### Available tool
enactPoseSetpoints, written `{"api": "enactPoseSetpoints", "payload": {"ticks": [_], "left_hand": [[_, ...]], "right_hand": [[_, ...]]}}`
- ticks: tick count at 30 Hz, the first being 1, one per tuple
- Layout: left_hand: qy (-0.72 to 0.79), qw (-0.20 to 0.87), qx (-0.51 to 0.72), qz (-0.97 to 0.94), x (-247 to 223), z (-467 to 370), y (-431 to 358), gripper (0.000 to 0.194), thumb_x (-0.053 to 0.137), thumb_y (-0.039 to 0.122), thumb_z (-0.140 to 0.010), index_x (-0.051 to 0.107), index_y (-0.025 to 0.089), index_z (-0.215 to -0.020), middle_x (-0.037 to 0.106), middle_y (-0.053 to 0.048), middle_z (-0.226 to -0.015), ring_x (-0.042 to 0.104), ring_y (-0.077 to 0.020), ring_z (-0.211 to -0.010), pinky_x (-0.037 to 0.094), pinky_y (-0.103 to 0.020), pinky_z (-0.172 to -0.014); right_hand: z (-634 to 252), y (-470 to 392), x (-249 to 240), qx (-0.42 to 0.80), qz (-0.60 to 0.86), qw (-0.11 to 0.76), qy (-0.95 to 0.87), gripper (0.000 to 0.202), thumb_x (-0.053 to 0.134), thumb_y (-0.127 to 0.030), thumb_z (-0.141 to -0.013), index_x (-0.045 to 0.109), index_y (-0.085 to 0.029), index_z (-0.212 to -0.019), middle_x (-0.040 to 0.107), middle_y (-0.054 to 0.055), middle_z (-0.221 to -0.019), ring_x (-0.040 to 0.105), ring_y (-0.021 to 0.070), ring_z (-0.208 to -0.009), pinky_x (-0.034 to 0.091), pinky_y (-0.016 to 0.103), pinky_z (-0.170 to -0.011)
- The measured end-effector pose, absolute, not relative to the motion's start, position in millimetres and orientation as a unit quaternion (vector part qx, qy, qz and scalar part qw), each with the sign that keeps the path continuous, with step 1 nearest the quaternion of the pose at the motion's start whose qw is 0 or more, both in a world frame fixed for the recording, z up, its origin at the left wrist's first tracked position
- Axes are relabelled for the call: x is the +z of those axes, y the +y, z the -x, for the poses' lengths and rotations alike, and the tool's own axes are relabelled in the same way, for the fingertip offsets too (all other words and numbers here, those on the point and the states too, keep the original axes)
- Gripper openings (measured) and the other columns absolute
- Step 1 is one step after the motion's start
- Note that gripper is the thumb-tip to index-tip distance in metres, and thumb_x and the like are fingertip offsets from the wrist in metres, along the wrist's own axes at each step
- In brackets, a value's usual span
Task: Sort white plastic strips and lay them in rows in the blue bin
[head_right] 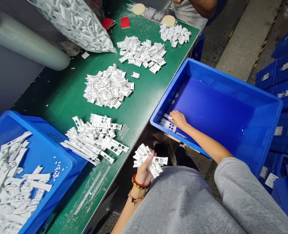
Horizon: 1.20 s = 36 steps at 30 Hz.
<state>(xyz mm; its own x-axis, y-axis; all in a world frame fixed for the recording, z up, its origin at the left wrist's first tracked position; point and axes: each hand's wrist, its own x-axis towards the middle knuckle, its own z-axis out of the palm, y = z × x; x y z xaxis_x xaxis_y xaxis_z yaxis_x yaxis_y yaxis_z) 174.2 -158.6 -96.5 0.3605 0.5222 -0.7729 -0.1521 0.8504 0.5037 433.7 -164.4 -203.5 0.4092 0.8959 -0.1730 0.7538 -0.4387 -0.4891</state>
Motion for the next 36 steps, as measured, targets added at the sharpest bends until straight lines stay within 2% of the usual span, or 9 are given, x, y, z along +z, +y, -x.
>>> {"api": "enactPoseSetpoints", "payload": {"ticks": [3, 6, 9, 15, 19, 24, 28, 33, 36], "left_hand": [[0.527, 0.8, 0.204, -0.2, -97, -178, -159, 0.044, 0.088, 0.026, -0.052, 0.066, 0.017, -0.089, 0.067, 0.0, -0.08, 0.063, -0.0136, -0.072, 0.051, -0.026, -0.066], [0.527, 0.792, 0.206, -0.229, -100, -182, -159, 0.042, 0.089, 0.027, -0.05, 0.067, 0.016, -0.084, 0.068, -0.001, -0.079, 0.063, -0.0143, -0.071, 0.051, -0.027, -0.068], [0.53, 0.777, 0.216, -0.262, -101, -185, -160, 0.041, 0.09, 0.026, -0.047, 0.068, 0.014, -0.08, 0.069, -0.002, -0.078, 0.064, -0.0151, -0.073, 0.051, -0.029, -0.073], [0.47, 0.852, 0.132, -0.187, -98, -183, -160, 0.049, 0.091, 0.028, -0.049, 0.065, 0.017, -0.09, 0.067, -0.001, -0.08, 0.064, -0.016, -0.073, 0.052, -0.032, -0.073], [0.431, 0.876, 0.159, -0.147, -98, -181, -157, 0.048, 0.089, 0.024, -0.054, 0.062, 0.019, -0.093, 0.06, 0.003, -0.075, 0.059, -0.0105, -0.07, 0.051, -0.026, -0.07], [0.441, 0.87, 0.164, -0.148, -99, -180, -158, 0.048, 0.089, 0.023, -0.054, 0.062, 0.019, -0.093, 0.057, 0.005, -0.073, 0.056, -0.0088, -0.067, 0.049, -0.024, -0.067], [0.443, 0.867, 0.154, -0.166, -99, -176, -161, 0.047, 0.089, 0.024, -0.054, 0.063, 0.018, -0.093, 0.058, 0.004, -0.072, 0.056, -0.0094, -0.067, 0.049, -0.024, -0.066], [0.471, 0.849, 0.161, -0.179, -101, -170, -162, 0.043, 0.089, 0.027, -0.056, 0.065, 0.018, -0.091, 0.062, 0.002, -0.074, 0.059, -0.011, -0.068, 0.05, -0.026, -0.067], [0.492, 0.84, 0.153, -0.171, -101, -172, -160, 0.046, 0.09, 0.027, -0.054, 0.065, 0.017, -0.092, 0.064, 0.002, -0.077, 0.061, -0.0112, -0.071, 0.051, -0.026, -0.071]], "right_hand": [[-419, -168, -163, 0.215, 0.813, 0.271, -0.469, 0.008, 0.063, -0.026, -0.086, 0.061, -0.019, -0.088, 0.065, 0.008, -0.095, 0.057, 0.023, -0.091, 0.044, 0.033, -0.081], [-390, -189, -113, 0.353, 0.727, 0.376, -0.453, 0.013, 0.061, -0.034, -0.087, 0.063, -0.021, -0.087, 0.066, 0.002, -0.084, 0.059, 0.0162, -0.075, 0.046, 0.027, -0.068], [-358, -217, -84, 0.503, 0.632, 0.358, -0.467, 0.014, 0.073, -0.032, -0.076, 0.066, -0.022, -0.083, 0.066, -0.001, -0.076, 0.059, 0.0131, -0.064, 0.045, 0.024, -0.059], [-332, -240, -96, 0.642, 0.575, 0.445, -0.243, 0.029, 0.077, -0.043, -0.068, 0.064, -0.018, -0.077, 0.063, -0.001, -0.064, 0.058, 0.013, -0.057, 0.047, 0.025, -0.055], [-374, -230, -111, 0.541, 0.639, 0.487, -0.246, 0.026, 0.072, -0.043, -0.075, 0.068, -0.018, -0.083, 0.069, 0.003, -0.074, 0.064, 0.0167, -0.066, 0.051, 0.03, -0.064], [-448, -197, -158, 0.267, 0.845, 0.319, -0.335, 0.011, 0.061, -0.02, -0.082, 0.073, -0.02, -0.082, 0.073, 0.006, -0.086, 0.066, 0.0218, -0.081, 0.05, 0.034, -0.075], [-459, -170, -191, 0.217, 0.876, 0.153, -0.403, 0.015, 0.058, -0.016, -0.085, 0.071, -0.02, -0.079, 0.07, 0.009, -0.087, 0.063, 0.0235, -0.082, 0.048, 0.033, -0.071], [-450, -168, -199, 0.165, 0.843, 0.144, -0.491, 0.019, 0.065, -0.025, -0.084, 0.064, -0.018, -0.102, 0.063, 0.013, -0.109, 0.055, 0.0284, -0.103, 0.046, 0.037, -0.082], [-448, -174, -206, 0.203, 0.799, 0.152, -0.545, 0.014, 0.063, -0.024, -0.086, 0.062, -0.019, -0.098, 0.061, 0.009, -0.106, 0.054, 0.0246, -0.098, 0.045, 0.034, -0.083]]}}
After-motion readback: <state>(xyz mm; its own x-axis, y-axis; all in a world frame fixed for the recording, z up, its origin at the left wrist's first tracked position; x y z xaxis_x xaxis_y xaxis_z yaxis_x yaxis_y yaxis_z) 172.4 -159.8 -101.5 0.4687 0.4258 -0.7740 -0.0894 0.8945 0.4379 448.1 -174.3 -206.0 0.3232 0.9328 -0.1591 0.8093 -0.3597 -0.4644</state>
